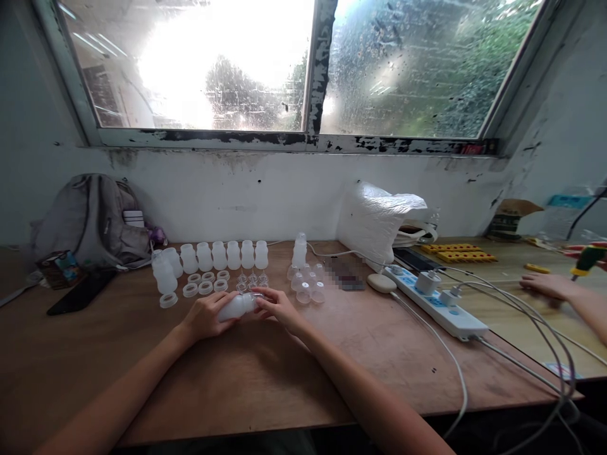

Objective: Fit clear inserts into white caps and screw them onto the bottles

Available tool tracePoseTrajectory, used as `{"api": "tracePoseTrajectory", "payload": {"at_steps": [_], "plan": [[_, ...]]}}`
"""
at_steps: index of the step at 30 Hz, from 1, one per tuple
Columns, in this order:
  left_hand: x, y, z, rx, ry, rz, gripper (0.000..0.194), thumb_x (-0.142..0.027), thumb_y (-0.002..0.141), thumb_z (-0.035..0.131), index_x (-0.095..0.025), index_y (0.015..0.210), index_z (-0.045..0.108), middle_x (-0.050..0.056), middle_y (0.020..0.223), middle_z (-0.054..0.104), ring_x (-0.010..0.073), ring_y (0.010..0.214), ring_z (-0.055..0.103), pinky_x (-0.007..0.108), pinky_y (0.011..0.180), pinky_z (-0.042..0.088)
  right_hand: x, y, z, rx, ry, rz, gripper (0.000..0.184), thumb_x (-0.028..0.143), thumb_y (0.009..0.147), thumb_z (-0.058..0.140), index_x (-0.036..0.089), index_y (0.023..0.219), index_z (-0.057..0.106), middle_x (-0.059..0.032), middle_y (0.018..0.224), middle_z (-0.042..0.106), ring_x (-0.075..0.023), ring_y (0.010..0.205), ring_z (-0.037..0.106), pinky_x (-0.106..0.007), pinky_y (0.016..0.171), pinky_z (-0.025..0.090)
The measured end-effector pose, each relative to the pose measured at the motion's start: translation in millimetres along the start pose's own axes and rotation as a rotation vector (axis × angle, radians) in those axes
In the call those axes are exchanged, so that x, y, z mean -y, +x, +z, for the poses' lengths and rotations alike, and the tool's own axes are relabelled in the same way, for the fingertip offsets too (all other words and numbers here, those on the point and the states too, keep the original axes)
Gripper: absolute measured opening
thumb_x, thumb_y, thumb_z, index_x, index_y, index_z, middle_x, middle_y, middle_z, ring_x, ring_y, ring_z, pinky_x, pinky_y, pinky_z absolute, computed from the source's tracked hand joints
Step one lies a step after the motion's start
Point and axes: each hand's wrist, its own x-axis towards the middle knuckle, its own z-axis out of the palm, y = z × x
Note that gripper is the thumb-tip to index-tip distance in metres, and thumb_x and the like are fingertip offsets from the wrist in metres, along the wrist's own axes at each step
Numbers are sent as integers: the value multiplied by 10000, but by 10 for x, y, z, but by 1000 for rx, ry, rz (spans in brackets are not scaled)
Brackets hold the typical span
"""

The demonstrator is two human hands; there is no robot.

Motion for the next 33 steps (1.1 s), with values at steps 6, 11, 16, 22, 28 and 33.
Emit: {"api": "tracePoseTrajectory", "payload": {"at_steps": [6, 11, 16, 22, 28, 33], "plan": [[-25, 45, 12, -49, 56, -66, 483, -408, 732, 478, -203, 1166, 423, 69, 983, 560, 205, 893, 523, 320, 761, 436, -45, 40, 11, -126, 87, 45, 364, 394, 679, 572, 219, 995, 527, -64, 923, 527, -143, 670, 556, -220, 408, 492], [-52, 57, 4, -61, 50, -86, 478, -432, 746, 462, -200, 1163, 419, 73, 980, 558, 205, 905, 518, 315, 770, 432, -76, 44, 17, -181, 150, 43, 291, 438, 691, 542, 191, 844, 523, -31, 792, 498, -103, 560, 524, -210, 373, 470], [-72, 67, -14, -50, 11, -89, 538, -461, 754, 442, -213, 1219, 337, 66, 1036, 541, 202, 937, 510, 324, 798, 424, -15, 56, -4, -192, 107, -32, 276, 404, 684, 565, 172, 831, 537, -17, 733, 518, -114, 605, 532, -264, 499, 503], [-21, 91, -19, -117, -32, -141, 674, -467, 759, 429, -189, 1292, 124, 100, 1240, 389, 213, 1122, 386, 359, 891, 365, 510, 355, -376, -365, -78, -263, 309, 421, 653, 580, 157, 814, 581, -34, 776, 572, -134, 670, 536, -282, 583, 479], [122, 39, 99, -94, 31, -278, 532, -428, 808, 349, -180, 1256, 204, 112, 1225, 395, 214, 1139, 365, 368, 885, 350, 1108, 871, -968, -598, -500, -357, 325, 404, 681, 542, 133, 853, 594, -64, 811, 599, -136, 683, 541, -256, 587, 447], [228, -14, 218, -22, 103, -375, 504, -449, 800, 337, -161, 1212, 301, 135, 1191, 421, 246, 1108, 386, 384, 851, 353, 1106, 1247, -1171, -681, -1009, -235, 291, 333, 722, 505, 126, 906, 595, -77, 860, 615, -144, 748, 546, -258, 688, 415]]}}
